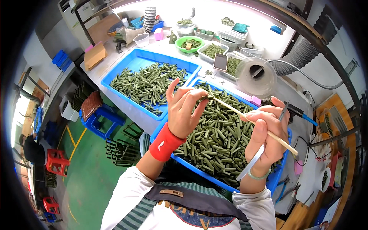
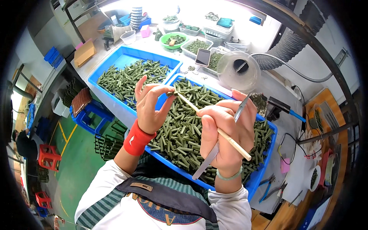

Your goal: The person slides small green cylindrical components onto a thin wooden stick by hand, holding the stick with one hand and picking up components from a blue bin with the other.

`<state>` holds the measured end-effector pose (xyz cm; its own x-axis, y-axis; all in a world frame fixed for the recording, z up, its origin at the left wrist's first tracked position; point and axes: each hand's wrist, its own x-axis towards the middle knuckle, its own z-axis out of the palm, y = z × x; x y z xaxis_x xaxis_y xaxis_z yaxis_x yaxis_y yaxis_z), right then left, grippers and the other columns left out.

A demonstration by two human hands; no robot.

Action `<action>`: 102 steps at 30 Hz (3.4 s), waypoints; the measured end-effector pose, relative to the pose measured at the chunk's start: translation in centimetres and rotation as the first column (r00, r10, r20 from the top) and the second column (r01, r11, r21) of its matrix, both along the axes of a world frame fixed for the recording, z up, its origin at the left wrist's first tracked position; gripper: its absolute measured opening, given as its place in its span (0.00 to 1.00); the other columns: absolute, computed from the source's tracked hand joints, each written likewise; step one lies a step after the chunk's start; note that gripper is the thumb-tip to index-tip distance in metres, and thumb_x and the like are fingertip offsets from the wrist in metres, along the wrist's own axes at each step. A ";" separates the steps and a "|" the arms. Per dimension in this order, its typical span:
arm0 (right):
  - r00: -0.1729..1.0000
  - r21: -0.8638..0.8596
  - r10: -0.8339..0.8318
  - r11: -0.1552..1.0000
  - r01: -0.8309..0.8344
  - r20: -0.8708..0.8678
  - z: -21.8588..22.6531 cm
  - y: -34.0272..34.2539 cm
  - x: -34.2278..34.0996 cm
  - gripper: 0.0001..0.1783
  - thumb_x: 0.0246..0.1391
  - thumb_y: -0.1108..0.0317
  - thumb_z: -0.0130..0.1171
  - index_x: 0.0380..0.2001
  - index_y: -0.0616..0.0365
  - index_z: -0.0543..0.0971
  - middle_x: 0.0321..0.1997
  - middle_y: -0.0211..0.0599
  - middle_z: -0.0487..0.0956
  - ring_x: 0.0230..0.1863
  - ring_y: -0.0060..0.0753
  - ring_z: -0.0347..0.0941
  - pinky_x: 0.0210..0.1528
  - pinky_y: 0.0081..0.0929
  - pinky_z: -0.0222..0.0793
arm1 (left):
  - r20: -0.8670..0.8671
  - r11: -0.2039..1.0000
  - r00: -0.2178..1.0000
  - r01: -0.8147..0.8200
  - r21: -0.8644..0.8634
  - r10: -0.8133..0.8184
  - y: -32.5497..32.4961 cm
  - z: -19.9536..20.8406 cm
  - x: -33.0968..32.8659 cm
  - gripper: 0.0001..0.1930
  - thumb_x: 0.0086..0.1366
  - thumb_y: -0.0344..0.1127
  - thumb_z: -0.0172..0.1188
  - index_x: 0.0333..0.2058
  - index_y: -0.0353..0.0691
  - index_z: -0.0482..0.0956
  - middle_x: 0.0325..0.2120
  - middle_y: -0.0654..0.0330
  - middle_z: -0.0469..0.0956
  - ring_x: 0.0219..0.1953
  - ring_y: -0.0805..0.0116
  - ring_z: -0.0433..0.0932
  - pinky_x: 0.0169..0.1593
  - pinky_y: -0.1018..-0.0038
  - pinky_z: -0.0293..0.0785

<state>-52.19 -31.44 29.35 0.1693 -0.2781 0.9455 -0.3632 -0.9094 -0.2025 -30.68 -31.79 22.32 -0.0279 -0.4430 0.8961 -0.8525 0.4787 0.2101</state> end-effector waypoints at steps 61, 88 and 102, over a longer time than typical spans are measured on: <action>0.993 0.009 0.001 1.000 0.000 -0.120 -0.8 0.3 2.9 0.06 0.62 0.75 0.62 0.29 0.58 0.79 0.27 0.29 0.84 0.30 0.34 0.78 0.61 0.48 0.71 | 0.382 0.797 0.865 0.033 0.603 -0.325 -6.6 -13.7 7.0 0.09 0.55 0.27 0.63 0.35 0.46 0.86 0.38 0.57 0.75 0.45 0.54 0.74 0.45 0.62 0.74; 0.994 -0.022 0.089 0.996 -0.091 -0.070 -1.7 0.7 3.3 0.12 0.72 0.59 0.53 0.36 0.53 0.79 0.28 0.30 0.86 0.33 0.34 0.81 0.62 0.48 0.68 | -0.318 0.954 0.910 0.295 0.049 -0.265 0.7 -1.9 5.0 0.14 0.55 0.20 0.71 0.41 0.40 0.85 0.40 0.59 0.88 0.46 0.60 0.84 0.52 0.67 0.79; 0.982 -0.060 0.132 0.988 -0.141 -0.135 -1.7 1.2 4.1 0.10 0.69 0.62 0.58 0.37 0.56 0.81 0.30 0.34 0.86 0.33 0.37 0.81 0.58 0.48 0.73 | -0.351 0.939 0.883 0.343 0.030 -0.311 1.5 -1.3 4.6 0.14 0.55 0.19 0.70 0.40 0.38 0.85 0.40 0.58 0.88 0.45 0.60 0.86 0.52 0.67 0.80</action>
<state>-48.10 -30.24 27.70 0.3243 -0.1792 0.9288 -0.2540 -0.9623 -0.0970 -26.09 -30.31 21.03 0.1104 -0.5388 0.8352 -0.5215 0.6839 0.5101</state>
